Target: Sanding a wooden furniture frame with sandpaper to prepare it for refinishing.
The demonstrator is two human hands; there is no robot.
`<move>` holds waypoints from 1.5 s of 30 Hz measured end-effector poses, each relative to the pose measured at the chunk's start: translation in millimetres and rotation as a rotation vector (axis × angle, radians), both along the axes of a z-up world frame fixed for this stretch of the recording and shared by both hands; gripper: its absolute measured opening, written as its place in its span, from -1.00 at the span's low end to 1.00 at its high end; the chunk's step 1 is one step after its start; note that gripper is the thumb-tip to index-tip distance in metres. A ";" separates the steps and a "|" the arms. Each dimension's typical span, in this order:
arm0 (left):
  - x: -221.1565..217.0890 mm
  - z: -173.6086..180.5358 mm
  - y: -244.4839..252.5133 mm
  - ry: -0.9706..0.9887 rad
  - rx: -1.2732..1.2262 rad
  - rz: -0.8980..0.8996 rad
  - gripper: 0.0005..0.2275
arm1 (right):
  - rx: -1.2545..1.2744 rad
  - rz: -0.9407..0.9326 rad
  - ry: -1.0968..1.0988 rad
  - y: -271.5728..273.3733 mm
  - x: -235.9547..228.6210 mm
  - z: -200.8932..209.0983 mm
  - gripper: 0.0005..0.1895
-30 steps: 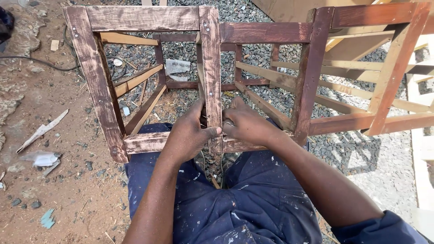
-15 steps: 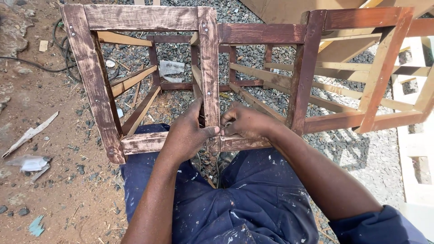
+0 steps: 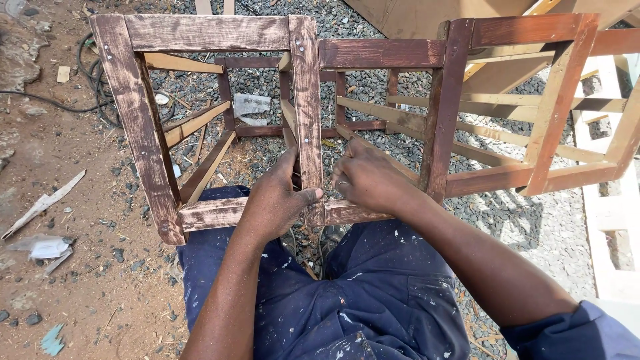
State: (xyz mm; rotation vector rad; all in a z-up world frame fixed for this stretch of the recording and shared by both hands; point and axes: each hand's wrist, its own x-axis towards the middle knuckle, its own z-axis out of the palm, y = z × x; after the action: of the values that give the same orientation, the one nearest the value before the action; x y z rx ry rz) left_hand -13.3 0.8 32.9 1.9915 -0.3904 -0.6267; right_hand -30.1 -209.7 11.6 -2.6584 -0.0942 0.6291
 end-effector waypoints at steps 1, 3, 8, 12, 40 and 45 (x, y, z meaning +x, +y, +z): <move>0.0 -0.7 -0.1 0.001 -0.002 0.001 -0.28 | -0.002 0.001 0.001 2.9 -3.4 13.4 -0.76; -0.2 -2.3 -0.3 -0.007 0.015 0.002 -0.28 | 0.026 -0.075 0.023 8.7 -10.6 39.9 -0.75; -3.0 3.5 -1.8 -0.023 0.020 0.005 -0.30 | 0.077 0.072 0.129 12.5 -27.2 48.6 -0.62; -4.4 -11.7 -6.6 -0.129 0.100 0.043 -0.27 | -0.075 0.186 0.040 28.5 -52.7 68.5 -0.56; -27.4 -61.7 -15.1 -0.735 0.262 0.168 -0.28 | -0.128 -0.307 -0.321 -6.9 -125.1 3.7 -0.45; -35.9 -68.9 -18.7 -0.752 0.259 0.229 -0.34 | -0.114 -0.272 -0.381 -12.3 -133.3 -2.6 -0.30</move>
State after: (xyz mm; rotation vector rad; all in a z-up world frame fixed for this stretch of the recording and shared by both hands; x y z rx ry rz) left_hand -49.2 -17.9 -35.9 2.4345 -0.5306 0.2566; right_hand -163.4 -222.1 9.0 -2.7984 0.1995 0.0391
